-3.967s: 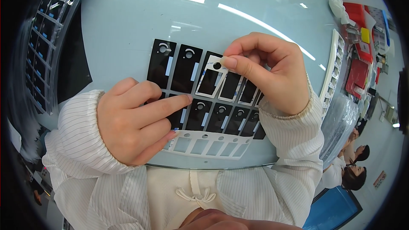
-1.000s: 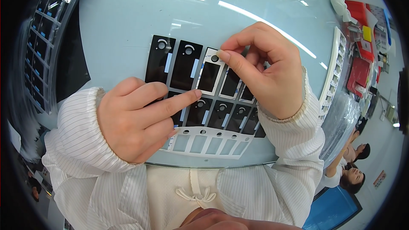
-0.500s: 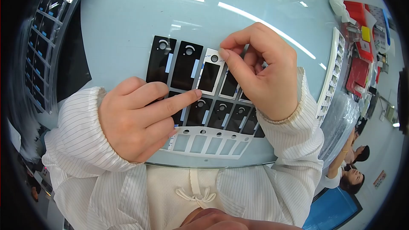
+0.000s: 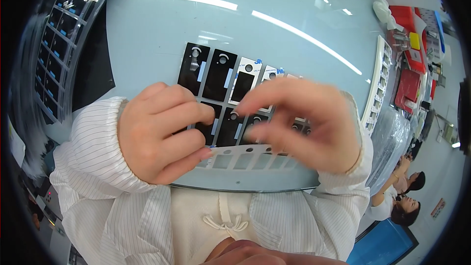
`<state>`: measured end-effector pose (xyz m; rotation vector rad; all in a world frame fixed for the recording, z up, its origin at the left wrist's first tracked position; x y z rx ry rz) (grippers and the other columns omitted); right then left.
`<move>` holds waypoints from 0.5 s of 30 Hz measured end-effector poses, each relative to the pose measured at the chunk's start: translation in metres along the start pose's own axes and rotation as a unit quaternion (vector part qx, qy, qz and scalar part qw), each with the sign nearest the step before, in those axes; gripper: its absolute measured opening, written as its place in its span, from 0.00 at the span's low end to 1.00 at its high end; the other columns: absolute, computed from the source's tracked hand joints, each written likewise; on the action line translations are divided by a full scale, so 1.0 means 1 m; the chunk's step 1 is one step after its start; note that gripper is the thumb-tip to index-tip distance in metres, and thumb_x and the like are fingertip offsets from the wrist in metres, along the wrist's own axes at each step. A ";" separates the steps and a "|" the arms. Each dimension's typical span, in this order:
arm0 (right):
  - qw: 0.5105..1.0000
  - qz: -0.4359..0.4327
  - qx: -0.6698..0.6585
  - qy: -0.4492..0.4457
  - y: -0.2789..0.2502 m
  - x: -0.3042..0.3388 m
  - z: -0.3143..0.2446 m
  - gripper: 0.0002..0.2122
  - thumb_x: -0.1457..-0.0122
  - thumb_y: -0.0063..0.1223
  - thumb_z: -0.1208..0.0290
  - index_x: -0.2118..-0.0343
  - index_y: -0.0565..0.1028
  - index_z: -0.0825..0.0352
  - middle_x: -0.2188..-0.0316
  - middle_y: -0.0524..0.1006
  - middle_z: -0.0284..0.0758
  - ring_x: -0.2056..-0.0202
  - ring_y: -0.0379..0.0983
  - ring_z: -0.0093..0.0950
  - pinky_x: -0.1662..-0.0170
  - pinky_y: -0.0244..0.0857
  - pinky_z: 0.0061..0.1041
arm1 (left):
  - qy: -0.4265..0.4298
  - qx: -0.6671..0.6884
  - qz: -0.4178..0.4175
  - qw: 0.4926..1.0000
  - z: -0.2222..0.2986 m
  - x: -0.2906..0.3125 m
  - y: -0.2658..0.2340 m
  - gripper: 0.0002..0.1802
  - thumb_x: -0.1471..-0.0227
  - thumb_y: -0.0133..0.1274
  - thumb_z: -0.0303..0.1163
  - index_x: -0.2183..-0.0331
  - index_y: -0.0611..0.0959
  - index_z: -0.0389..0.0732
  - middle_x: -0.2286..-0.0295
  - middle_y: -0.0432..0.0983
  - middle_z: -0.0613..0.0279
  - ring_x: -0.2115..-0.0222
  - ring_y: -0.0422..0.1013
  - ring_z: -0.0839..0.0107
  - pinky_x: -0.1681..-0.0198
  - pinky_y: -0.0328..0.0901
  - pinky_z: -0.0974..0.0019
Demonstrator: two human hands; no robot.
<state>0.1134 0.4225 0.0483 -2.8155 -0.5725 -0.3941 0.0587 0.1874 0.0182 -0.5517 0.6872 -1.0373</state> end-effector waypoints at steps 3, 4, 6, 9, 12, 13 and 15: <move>0.998 -0.048 0.029 0.010 0.019 0.006 -0.004 0.09 0.47 0.60 0.80 0.62 0.78 0.71 0.70 0.79 0.34 0.81 0.68 0.14 0.78 0.58 0.14 | 0.005 0.020 0.001 1.000 -0.004 0.001 -0.007 0.12 0.65 0.65 0.32 0.77 0.78 0.42 0.75 0.71 0.65 0.75 0.67 0.67 0.73 0.57 0.64; 0.998 -0.047 0.032 0.008 0.020 0.007 -0.001 0.09 0.47 0.60 0.80 0.62 0.78 0.71 0.70 0.79 0.34 0.81 0.68 0.14 0.78 0.58 0.14 | 0.007 0.018 0.002 1.000 -0.005 0.001 -0.008 0.12 0.65 0.65 0.32 0.77 0.78 0.42 0.75 0.71 0.65 0.75 0.67 0.67 0.73 0.57 0.64; 0.998 -0.048 0.040 -0.033 0.019 0.007 0.004 0.07 0.47 0.60 0.81 0.64 0.79 0.71 0.73 0.78 0.32 0.80 0.66 0.14 0.77 0.58 0.16 | -0.025 0.049 -0.029 0.998 -0.006 0.000 -0.009 0.13 0.64 0.67 0.36 0.75 0.81 0.43 0.78 0.69 0.65 0.77 0.63 0.66 0.71 0.56 0.63; 1.000 -0.019 0.012 0.015 0.006 0.009 -0.012 0.06 0.47 0.59 0.82 0.65 0.79 0.72 0.74 0.78 0.32 0.77 0.69 0.15 0.76 0.59 0.16 | -0.142 0.117 0.004 0.983 -0.001 -0.004 -0.017 0.12 0.61 0.67 0.35 0.72 0.82 0.42 0.77 0.73 0.67 0.78 0.66 0.69 0.73 0.57 0.66; 0.995 -0.015 -0.085 0.052 0.000 0.014 -0.011 0.05 0.45 0.57 0.83 0.66 0.79 0.73 0.72 0.78 0.32 0.73 0.72 0.16 0.71 0.62 0.14 | -0.140 0.172 0.032 0.974 -0.005 0.002 -0.011 0.11 0.59 0.67 0.31 0.70 0.83 0.38 0.77 0.75 0.64 0.79 0.68 0.69 0.75 0.59 0.67; 0.986 -0.013 -0.149 0.073 -0.001 0.014 -0.010 0.05 0.44 0.56 0.83 0.65 0.79 0.74 0.71 0.78 0.32 0.71 0.72 0.17 0.69 0.63 0.14 | -0.142 0.206 0.039 0.967 -0.007 0.003 -0.010 0.10 0.58 0.66 0.29 0.71 0.83 0.37 0.77 0.76 0.63 0.80 0.68 0.70 0.76 0.60 0.68; 0.980 -0.026 -0.175 0.095 0.002 0.010 -0.005 0.05 0.44 0.55 0.83 0.65 0.79 0.74 0.70 0.78 0.32 0.70 0.73 0.17 0.68 0.63 0.14 | -0.132 0.221 0.045 0.965 -0.007 0.004 -0.010 0.09 0.58 0.66 0.27 0.71 0.84 0.36 0.78 0.75 0.62 0.79 0.68 0.69 0.77 0.60 0.68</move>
Point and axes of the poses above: each hand's wrist, its own x-axis away from the middle knuckle, its own y-axis out of the palm, z = x × y, the point moved 1 cm from there along -x, towards the middle knuckle
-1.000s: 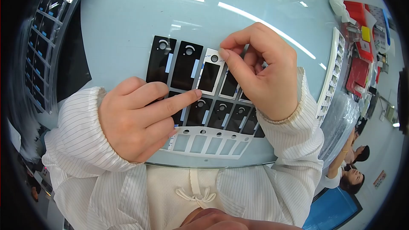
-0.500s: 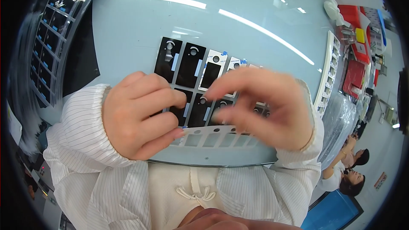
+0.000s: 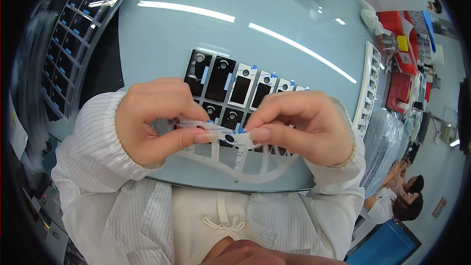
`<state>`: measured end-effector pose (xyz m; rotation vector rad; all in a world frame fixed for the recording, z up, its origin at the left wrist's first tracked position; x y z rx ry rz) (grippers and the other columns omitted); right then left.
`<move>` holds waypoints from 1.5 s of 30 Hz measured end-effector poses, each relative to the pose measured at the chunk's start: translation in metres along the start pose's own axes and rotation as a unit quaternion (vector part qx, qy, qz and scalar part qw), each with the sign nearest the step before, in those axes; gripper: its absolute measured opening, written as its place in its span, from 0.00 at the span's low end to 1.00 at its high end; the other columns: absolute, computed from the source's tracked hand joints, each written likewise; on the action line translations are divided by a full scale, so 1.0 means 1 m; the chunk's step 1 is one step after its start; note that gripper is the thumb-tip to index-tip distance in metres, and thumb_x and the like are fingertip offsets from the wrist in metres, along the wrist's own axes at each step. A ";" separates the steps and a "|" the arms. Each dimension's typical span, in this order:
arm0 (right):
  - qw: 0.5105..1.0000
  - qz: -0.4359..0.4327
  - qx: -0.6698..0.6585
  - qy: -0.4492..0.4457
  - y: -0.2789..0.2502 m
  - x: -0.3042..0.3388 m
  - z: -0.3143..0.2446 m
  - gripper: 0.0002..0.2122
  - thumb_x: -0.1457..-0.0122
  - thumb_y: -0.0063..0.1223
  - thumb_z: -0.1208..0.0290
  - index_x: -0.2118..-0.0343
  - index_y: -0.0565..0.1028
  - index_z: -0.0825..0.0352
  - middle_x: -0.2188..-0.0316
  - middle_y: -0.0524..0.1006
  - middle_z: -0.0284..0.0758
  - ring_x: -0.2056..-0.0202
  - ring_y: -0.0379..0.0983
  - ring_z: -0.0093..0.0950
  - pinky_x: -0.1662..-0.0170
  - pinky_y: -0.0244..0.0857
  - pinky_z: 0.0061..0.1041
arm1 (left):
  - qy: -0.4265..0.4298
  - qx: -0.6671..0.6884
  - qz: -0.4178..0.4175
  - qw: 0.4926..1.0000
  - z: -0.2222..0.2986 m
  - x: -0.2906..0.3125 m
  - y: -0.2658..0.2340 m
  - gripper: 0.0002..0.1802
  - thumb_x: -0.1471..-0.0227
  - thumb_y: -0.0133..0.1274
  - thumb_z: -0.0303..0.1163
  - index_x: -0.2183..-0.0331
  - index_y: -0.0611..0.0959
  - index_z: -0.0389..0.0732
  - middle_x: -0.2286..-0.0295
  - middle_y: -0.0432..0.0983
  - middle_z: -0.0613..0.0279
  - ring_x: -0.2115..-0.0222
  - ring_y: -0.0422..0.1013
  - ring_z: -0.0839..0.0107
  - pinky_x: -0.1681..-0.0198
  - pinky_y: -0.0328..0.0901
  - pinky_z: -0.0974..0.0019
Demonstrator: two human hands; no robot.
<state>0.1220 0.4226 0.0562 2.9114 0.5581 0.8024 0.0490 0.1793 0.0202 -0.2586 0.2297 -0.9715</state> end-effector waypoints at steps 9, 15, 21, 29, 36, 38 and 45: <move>0.972 -0.033 0.198 -0.123 0.014 -0.011 0.021 0.08 0.44 0.54 0.83 0.62 0.79 0.69 0.69 0.76 0.33 0.74 0.66 0.15 0.73 0.57 0.14 | 0.002 0.014 -0.022 1.000 0.006 -0.001 0.000 0.06 0.56 0.64 0.26 0.73 0.84 0.35 0.81 0.74 0.61 0.80 0.69 0.68 0.77 0.61 0.68; 0.965 0.146 0.175 -0.132 0.015 0.000 0.004 0.09 0.46 0.57 0.83 0.61 0.79 0.68 0.66 0.75 0.33 0.79 0.64 0.12 0.75 0.57 0.12 | -0.051 0.019 -0.036 0.998 0.005 0.000 0.000 0.05 0.56 0.62 0.25 0.74 0.83 0.34 0.82 0.73 0.60 0.81 0.69 0.68 0.78 0.62 0.68; 0.932 0.121 0.288 -0.183 0.028 0.001 0.007 0.09 0.49 0.63 0.81 0.63 0.79 0.67 0.76 0.75 0.31 0.82 0.67 0.15 0.79 0.57 0.14 | -0.066 0.011 -0.039 0.997 0.008 -0.001 -0.001 0.06 0.54 0.61 0.27 0.74 0.82 0.34 0.81 0.73 0.59 0.81 0.69 0.69 0.77 0.61 0.68; 0.853 0.141 0.398 -0.308 0.033 0.005 0.007 0.10 0.53 0.64 0.84 0.66 0.80 0.68 0.74 0.77 0.34 0.78 0.74 0.22 0.78 0.65 0.18 | -0.123 0.012 -0.004 0.992 0.007 -0.002 -0.001 0.08 0.50 0.59 0.28 0.77 0.79 0.35 0.81 0.73 0.59 0.82 0.69 0.68 0.77 0.61 0.68; 0.900 0.087 0.280 -0.322 0.021 0.013 -0.009 0.11 0.57 0.66 0.83 0.68 0.81 0.70 0.73 0.78 0.34 0.80 0.72 0.21 0.78 0.62 0.16 | -0.089 -0.091 -0.033 0.991 0.005 0.004 0.003 0.08 0.53 0.59 0.26 0.79 0.79 0.37 0.83 0.73 0.61 0.85 0.71 0.68 0.82 0.63 0.68; 0.920 0.150 0.200 -0.303 0.011 0.013 -0.010 0.08 0.53 0.64 0.81 0.68 0.80 0.72 0.74 0.77 0.35 0.81 0.69 0.19 0.78 0.59 0.14 | -0.064 -0.092 -0.042 0.993 0.006 0.005 0.001 0.07 0.54 0.59 0.26 0.80 0.79 0.37 0.83 0.72 0.62 0.86 0.71 0.68 0.83 0.63 0.67; 0.960 0.219 0.137 -0.108 -0.016 -0.035 -0.006 0.07 0.45 0.60 0.76 0.65 0.79 0.72 0.76 0.77 0.29 0.80 0.64 0.11 0.78 0.54 0.11 | 0.042 -0.134 -0.083 0.987 -0.001 0.006 -0.010 0.07 0.61 0.61 0.24 0.82 0.78 0.38 0.75 0.75 0.59 0.78 0.69 0.65 0.77 0.65 0.66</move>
Point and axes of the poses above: each hand's wrist, its own x-axis away from the middle knuckle, its own y-axis out of the palm, z = x × y, the point moved 1 cm from there along -x, towards the middle knuckle
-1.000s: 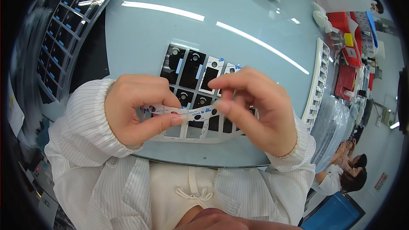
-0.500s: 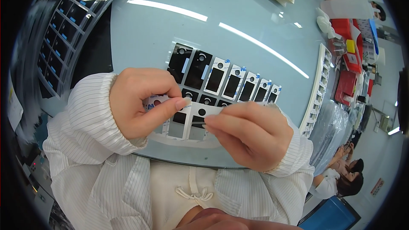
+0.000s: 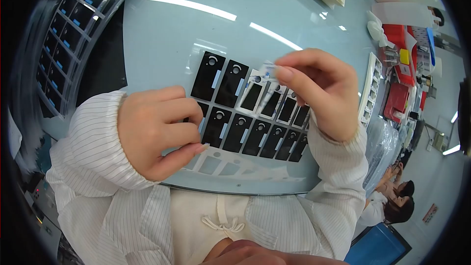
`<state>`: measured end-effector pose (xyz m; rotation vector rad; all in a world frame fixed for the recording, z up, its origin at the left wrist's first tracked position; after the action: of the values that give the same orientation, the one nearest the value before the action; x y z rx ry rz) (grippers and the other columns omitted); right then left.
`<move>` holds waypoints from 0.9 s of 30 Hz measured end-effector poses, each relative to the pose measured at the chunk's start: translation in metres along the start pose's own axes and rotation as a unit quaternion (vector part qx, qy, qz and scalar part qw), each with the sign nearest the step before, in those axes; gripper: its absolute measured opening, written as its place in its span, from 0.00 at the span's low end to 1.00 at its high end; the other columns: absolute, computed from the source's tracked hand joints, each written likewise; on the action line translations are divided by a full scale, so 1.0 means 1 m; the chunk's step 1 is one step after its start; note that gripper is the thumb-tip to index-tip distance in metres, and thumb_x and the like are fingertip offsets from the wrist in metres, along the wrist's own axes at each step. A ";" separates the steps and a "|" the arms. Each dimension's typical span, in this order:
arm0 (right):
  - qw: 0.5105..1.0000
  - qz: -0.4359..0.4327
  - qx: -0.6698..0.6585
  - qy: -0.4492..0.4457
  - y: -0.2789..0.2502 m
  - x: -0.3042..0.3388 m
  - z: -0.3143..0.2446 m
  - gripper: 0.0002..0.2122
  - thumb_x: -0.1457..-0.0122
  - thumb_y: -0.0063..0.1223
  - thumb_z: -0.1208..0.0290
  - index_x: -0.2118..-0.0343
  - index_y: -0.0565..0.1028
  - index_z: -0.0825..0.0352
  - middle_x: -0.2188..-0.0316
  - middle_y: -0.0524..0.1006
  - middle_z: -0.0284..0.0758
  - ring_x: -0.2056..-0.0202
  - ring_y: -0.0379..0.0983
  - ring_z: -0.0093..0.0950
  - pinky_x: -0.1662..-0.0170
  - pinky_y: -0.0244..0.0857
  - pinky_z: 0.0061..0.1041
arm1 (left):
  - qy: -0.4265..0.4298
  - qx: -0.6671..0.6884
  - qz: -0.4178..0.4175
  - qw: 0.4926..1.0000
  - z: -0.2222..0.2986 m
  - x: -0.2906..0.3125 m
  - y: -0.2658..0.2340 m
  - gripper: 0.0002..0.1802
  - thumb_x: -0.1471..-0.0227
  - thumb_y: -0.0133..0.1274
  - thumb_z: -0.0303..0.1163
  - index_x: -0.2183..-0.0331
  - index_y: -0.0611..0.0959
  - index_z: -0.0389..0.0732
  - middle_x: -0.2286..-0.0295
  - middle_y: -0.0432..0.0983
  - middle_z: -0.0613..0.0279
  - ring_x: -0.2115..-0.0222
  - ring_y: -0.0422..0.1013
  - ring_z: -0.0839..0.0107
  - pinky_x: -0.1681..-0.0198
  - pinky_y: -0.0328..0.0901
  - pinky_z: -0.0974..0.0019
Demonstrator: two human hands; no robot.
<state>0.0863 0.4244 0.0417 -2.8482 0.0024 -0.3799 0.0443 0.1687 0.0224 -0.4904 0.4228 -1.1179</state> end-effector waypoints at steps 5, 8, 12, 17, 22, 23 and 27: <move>0.997 -0.052 -0.039 0.044 0.016 -0.022 0.017 0.06 0.45 0.61 0.76 0.65 0.80 0.71 0.75 0.78 0.28 0.79 0.66 0.11 0.76 0.56 0.11 | 0.026 -0.031 0.016 0.999 -0.004 0.004 -0.002 0.08 0.65 0.61 0.25 0.83 0.76 0.38 0.66 0.77 0.55 0.73 0.68 0.62 0.74 0.66 0.63; 0.998 -0.051 -0.010 0.042 0.020 -0.024 0.024 0.05 0.46 0.62 0.77 0.66 0.80 0.70 0.76 0.79 0.28 0.76 0.69 0.12 0.72 0.60 0.11 | 0.040 -0.056 0.036 0.997 -0.009 0.004 0.002 0.08 0.71 0.61 0.27 0.82 0.77 0.41 0.62 0.79 0.55 0.75 0.66 0.62 0.74 0.64 0.64; 0.997 -0.063 0.047 0.018 0.021 -0.023 0.024 0.05 0.46 0.62 0.77 0.67 0.81 0.70 0.76 0.79 0.28 0.76 0.70 0.13 0.71 0.61 0.11 | 0.032 -0.087 0.020 0.996 -0.005 0.005 0.001 0.09 0.72 0.61 0.27 0.83 0.76 0.41 0.60 0.79 0.56 0.75 0.66 0.63 0.74 0.63 0.64; 0.996 -0.056 0.063 0.012 0.021 -0.022 0.024 0.05 0.47 0.63 0.76 0.68 0.81 0.69 0.75 0.79 0.27 0.76 0.70 0.12 0.72 0.60 0.11 | 0.024 -0.102 0.016 0.994 -0.005 0.004 0.003 0.10 0.73 0.62 0.27 0.84 0.75 0.42 0.59 0.79 0.56 0.75 0.65 0.64 0.74 0.62 0.64; 0.996 -0.053 0.076 0.009 0.022 -0.021 0.023 0.04 0.47 0.63 0.76 0.68 0.81 0.69 0.75 0.79 0.27 0.78 0.67 0.10 0.74 0.56 0.11 | 0.005 -0.103 -0.008 0.995 -0.001 0.002 -0.001 0.10 0.67 0.62 0.28 0.83 0.76 0.39 0.61 0.79 0.53 0.72 0.68 0.64 0.73 0.62 0.64; 0.995 -0.051 0.084 0.002 0.022 -0.021 0.024 0.04 0.47 0.63 0.76 0.68 0.81 0.69 0.75 0.78 0.26 0.78 0.66 0.10 0.75 0.55 0.11 | 0.005 -0.102 -0.009 0.995 -0.001 0.002 -0.002 0.10 0.67 0.62 0.28 0.83 0.76 0.39 0.61 0.79 0.53 0.72 0.68 0.64 0.73 0.62 0.64; 0.995 -0.048 0.083 -0.001 0.023 -0.020 0.025 0.04 0.47 0.63 0.76 0.68 0.81 0.68 0.76 0.78 0.26 0.79 0.64 0.09 0.76 0.53 0.11 | 0.005 -0.107 -0.017 0.994 -0.001 0.002 -0.003 0.10 0.66 0.62 0.28 0.83 0.76 0.39 0.61 0.79 0.54 0.73 0.67 0.65 0.73 0.61 0.64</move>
<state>0.0746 0.4094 0.0070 -2.6898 -0.1603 -0.3793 0.0426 0.1658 0.0229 -0.6831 0.5485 -1.1134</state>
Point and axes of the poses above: each hand's wrist, its own x-axis away from the middle knuckle, its own y-axis out of the palm, z = x × y, the point moved 1 cm from there along -x, towards the middle knuckle
